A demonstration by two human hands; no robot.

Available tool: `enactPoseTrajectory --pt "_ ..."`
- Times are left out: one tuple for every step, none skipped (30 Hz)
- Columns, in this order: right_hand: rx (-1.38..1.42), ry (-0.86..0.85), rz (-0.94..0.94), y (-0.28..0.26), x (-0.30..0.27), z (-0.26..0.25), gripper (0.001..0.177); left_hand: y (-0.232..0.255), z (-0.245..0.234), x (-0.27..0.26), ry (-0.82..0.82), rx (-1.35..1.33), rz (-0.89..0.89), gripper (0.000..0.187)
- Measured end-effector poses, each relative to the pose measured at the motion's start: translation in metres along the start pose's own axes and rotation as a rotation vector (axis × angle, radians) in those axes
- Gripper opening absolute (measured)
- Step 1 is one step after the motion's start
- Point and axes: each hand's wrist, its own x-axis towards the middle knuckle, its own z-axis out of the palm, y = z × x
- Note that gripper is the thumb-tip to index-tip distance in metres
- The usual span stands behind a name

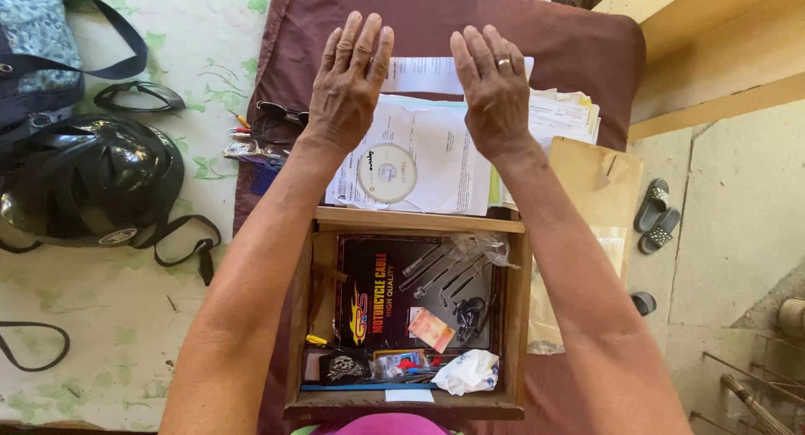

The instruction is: The person sorts through papers and small items in a wooden drawer, stacking documents and arranging a CD and other objects on the surface above the drawer.

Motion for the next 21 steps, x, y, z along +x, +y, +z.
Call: enactPoseTrajectory --pt "0.002 -0.003 0.001 -0.003 -0.009 0.009 0.046 -0.001 0.009 -0.005 -0.003 -0.002 -0.001 0.055" --pt "0.023 -0.052 0.029 -0.006 -0.018 0.017 0.057 -0.002 0.017 -0.01 -0.03 -0.006 -0.003 0.06" --pt "0.045 -0.101 0.057 -0.008 -0.027 0.025 0.068 -0.002 0.025 -0.015 -0.057 -0.009 -0.006 0.065" --pt "0.047 -0.103 0.058 -0.012 -0.034 0.029 0.068 -0.002 0.033 -0.021 -0.06 -0.01 -0.007 0.065" --pt "0.053 -0.125 0.044 -0.016 -0.041 0.033 0.067 -0.001 0.04 -0.028 -0.091 -0.017 0.0 0.062" --pt "0.059 -0.146 0.029 -0.021 -0.048 0.036 0.067 0.0 0.047 -0.034 -0.122 -0.024 0.006 0.06" --pt "0.059 -0.148 0.03 -0.029 -0.053 0.035 0.067 0.003 0.052 -0.04 -0.123 -0.025 0.006 0.06" --pt "0.102 -0.191 0.039 -0.037 -0.057 0.033 0.068 0.006 0.055 -0.046 -0.11 -0.011 0.017 0.057" --pt "0.144 -0.231 0.046 -0.045 -0.06 0.032 0.069 0.008 0.059 -0.051 -0.095 0.006 0.029 0.055" --pt "0.143 -0.229 0.045 -0.05 -0.076 0.053 0.069 0.011 0.064 -0.056 -0.093 0.007 0.027 0.055" --pt "0.133 -0.256 0.024 -0.056 -0.095 0.073 0.07 0.016 0.069 -0.062 -0.206 0.011 -0.01 0.06" --pt "0.124 -0.283 0.004 -0.062 -0.113 0.094 0.072 0.022 0.075 -0.067 -0.318 0.014 -0.046 0.065" --pt "0.126 -0.285 0.005 -0.066 -0.12 0.098 0.072 0.024 0.084 -0.073 -0.321 0.013 -0.046 0.065" --pt "0.135 -0.318 0.007 -0.071 -0.126 0.103 0.071 0.026 0.093 -0.08 -0.351 -0.004 -0.056 0.067" --pt "0.143 -0.349 0.011 -0.076 -0.132 0.107 0.071 0.028 0.103 -0.085 -0.38 -0.021 -0.064 0.068" --pt "0.145 -0.351 0.013 -0.079 -0.136 0.111 0.071 0.028 0.111 -0.093 -0.382 -0.022 -0.063 0.068" --pt "0.141 -0.347 0.016 -0.082 -0.138 0.115 0.069 0.026 0.12 -0.099 -0.295 -0.043 -0.055 0.067" --pt "0.138 -0.343 0.019 -0.084 -0.141 0.119 0.068 0.025 0.128 -0.105 -0.208 -0.063 -0.047 0.066" --pt "0.139 -0.343 0.016 -0.086 -0.141 0.121 0.068 0.025 0.127 -0.106 -0.208 -0.063 -0.049 0.066" --pt "0.141 -0.336 0.025 -0.088 -0.142 0.123 0.066 0.026 0.127 -0.108 -0.205 -0.065 -0.065 0.066" --pt "0.142 -0.332 0.036 -0.089 -0.144 0.123 0.064 0.028 0.126 -0.109 -0.204 -0.07 -0.078 0.065"
